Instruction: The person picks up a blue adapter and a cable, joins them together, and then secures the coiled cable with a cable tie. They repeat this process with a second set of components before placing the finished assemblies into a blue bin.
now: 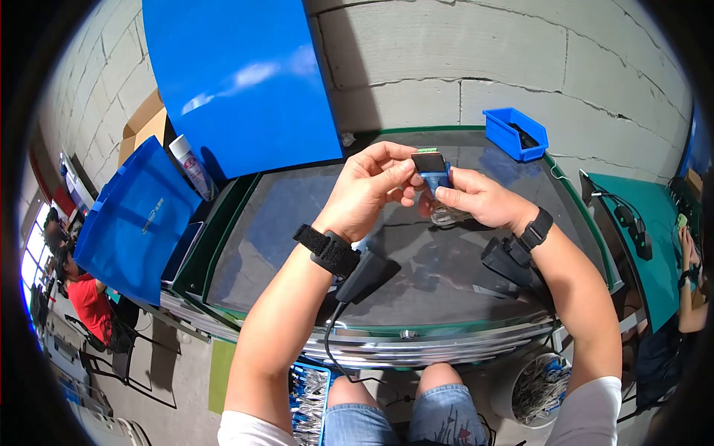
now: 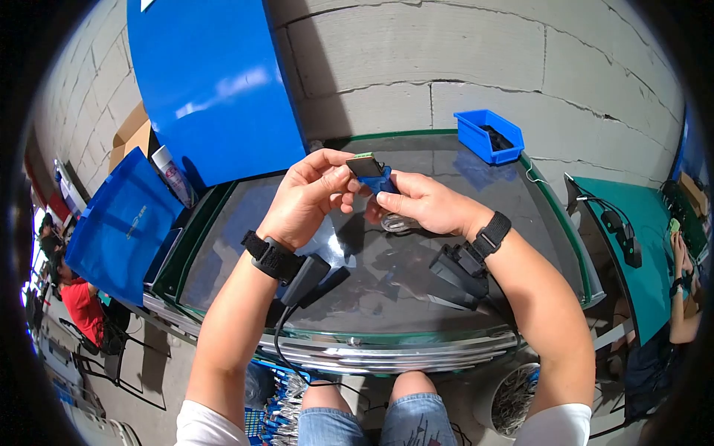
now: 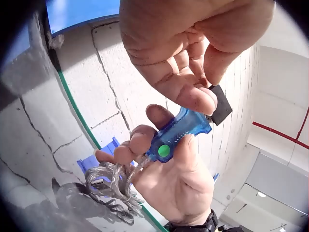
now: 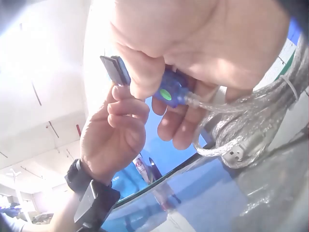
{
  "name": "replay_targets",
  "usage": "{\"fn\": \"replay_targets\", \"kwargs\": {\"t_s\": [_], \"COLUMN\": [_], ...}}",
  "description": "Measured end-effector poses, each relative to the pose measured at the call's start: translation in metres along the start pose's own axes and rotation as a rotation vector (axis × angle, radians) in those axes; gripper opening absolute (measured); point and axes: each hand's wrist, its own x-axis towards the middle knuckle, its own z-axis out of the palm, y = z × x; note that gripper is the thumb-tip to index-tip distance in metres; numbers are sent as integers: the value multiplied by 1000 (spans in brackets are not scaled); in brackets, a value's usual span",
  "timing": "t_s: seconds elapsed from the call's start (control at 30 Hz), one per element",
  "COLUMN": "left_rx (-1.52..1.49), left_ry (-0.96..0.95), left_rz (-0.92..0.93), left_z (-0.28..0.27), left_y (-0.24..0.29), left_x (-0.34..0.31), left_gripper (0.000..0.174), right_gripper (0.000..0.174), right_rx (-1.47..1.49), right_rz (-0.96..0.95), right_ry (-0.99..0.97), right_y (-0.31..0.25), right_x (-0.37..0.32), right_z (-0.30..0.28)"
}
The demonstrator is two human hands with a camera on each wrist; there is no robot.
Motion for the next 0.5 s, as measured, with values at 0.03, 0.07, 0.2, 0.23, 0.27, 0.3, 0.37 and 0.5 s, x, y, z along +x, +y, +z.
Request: {"fn": "replay_targets", "kwargs": {"t_s": [0.03,0.07,0.2,0.23,0.27,0.3,0.37,0.5], "left_rx": [-1,21,87,86,123,160,185,222], "left_ry": [-1,3,32,35,38,40,42,39], "left_rz": [0,0,-16,-15,-31,-46,-61,-58], "left_z": [0,1,0,-1,-1,-2,-2,-3], "left_y": [0,1,1,1,1,1,2,-2], "left_x": [0,0,0,1,1,1,1,1], "left_gripper": [21,21,24,24,25,26,27,29], "right_gripper": [31,31,31,32,32,32,31,28], "right_rx": [-10,-10,-95,-124,-122,-132,-140,-186], "right_rz": [2,3,7,9,9,-14,-36,12], "right_ry": [-1,0,22,29,26,24,23,-8], "right_y": [0,-1,0,-1,-3,-7,-7,-3], "right_x": [0,0,0,1,1,2,2,2], "right_z": [0,0,3,5,8,11,11,7]}}
